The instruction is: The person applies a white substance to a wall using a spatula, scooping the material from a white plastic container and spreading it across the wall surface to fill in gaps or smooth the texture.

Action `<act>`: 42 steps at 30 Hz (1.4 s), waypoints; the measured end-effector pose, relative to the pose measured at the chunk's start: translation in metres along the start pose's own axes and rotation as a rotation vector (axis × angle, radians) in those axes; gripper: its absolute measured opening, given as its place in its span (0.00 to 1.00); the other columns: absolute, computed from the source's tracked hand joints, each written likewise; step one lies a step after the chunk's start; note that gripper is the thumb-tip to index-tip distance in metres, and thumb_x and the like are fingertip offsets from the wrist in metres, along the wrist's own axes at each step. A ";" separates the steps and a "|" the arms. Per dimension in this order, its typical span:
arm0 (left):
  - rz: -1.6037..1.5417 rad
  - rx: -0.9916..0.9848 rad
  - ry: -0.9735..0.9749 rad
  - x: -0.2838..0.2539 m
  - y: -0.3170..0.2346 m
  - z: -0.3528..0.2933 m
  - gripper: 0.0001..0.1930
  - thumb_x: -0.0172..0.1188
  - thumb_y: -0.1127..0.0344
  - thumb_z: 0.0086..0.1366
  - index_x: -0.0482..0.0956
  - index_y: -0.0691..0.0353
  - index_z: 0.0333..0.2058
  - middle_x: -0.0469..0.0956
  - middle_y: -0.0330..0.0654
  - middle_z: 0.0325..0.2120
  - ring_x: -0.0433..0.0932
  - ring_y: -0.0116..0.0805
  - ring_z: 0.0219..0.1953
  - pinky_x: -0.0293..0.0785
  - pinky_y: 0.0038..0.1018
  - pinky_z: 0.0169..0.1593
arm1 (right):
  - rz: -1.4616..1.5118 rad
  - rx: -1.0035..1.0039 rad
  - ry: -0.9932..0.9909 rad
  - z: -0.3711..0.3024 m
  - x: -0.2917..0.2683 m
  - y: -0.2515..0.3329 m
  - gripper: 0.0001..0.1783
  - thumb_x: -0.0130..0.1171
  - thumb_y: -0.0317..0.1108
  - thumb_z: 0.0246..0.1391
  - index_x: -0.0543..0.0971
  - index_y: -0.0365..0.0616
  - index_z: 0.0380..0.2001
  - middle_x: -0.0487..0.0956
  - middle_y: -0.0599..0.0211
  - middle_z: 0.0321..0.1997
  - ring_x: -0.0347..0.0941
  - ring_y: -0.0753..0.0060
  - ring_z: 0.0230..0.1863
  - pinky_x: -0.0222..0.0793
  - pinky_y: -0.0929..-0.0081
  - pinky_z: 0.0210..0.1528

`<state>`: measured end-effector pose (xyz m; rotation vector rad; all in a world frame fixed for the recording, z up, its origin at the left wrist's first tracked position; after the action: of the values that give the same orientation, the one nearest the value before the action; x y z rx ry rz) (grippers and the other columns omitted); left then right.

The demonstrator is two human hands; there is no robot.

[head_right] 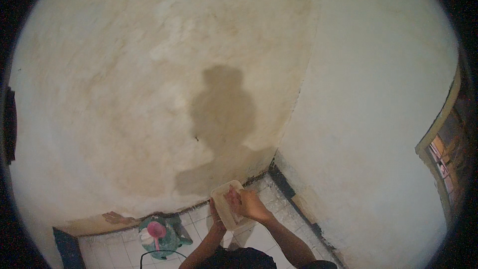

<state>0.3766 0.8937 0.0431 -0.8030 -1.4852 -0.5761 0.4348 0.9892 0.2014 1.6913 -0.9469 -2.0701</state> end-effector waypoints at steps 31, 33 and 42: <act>-0.145 -0.103 0.107 -0.004 0.003 0.012 0.41 0.49 0.29 0.55 0.65 0.54 0.58 0.71 0.45 0.51 0.72 0.44 0.52 0.69 0.44 0.56 | -0.023 0.062 -0.048 0.012 0.036 -0.040 0.09 0.62 0.27 0.46 0.74 0.31 0.24 0.74 0.43 0.21 0.71 0.46 0.22 0.66 0.62 0.28; -0.104 -0.086 0.029 -0.008 0.005 0.012 0.41 0.49 0.29 0.55 0.65 0.55 0.58 0.71 0.45 0.51 0.72 0.44 0.51 0.69 0.45 0.55 | -0.008 0.100 -0.011 0.016 0.036 -0.044 0.09 0.62 0.27 0.46 0.75 0.31 0.25 0.74 0.43 0.22 0.72 0.52 0.22 0.67 0.64 0.28; -0.041 -0.090 0.166 -0.001 -0.011 0.043 0.44 0.46 0.28 0.57 0.59 0.56 0.62 0.66 0.47 0.57 0.68 0.47 0.57 0.64 0.48 0.61 | 0.703 0.366 0.154 0.043 0.033 -0.097 0.09 0.58 0.25 0.54 0.78 0.30 0.38 0.79 0.66 0.32 0.74 0.78 0.29 0.72 0.78 0.30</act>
<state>0.3408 0.9199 0.0401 -0.7763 -1.3336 -0.7277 0.4018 1.0530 0.1165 1.3504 -1.6464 -1.3453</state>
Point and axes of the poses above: each hand's wrist, its own z-axis towards the middle knuckle, its own x-axis out of the palm, y = z × x, the point moved 2 cm from there along z, towards the middle knuckle
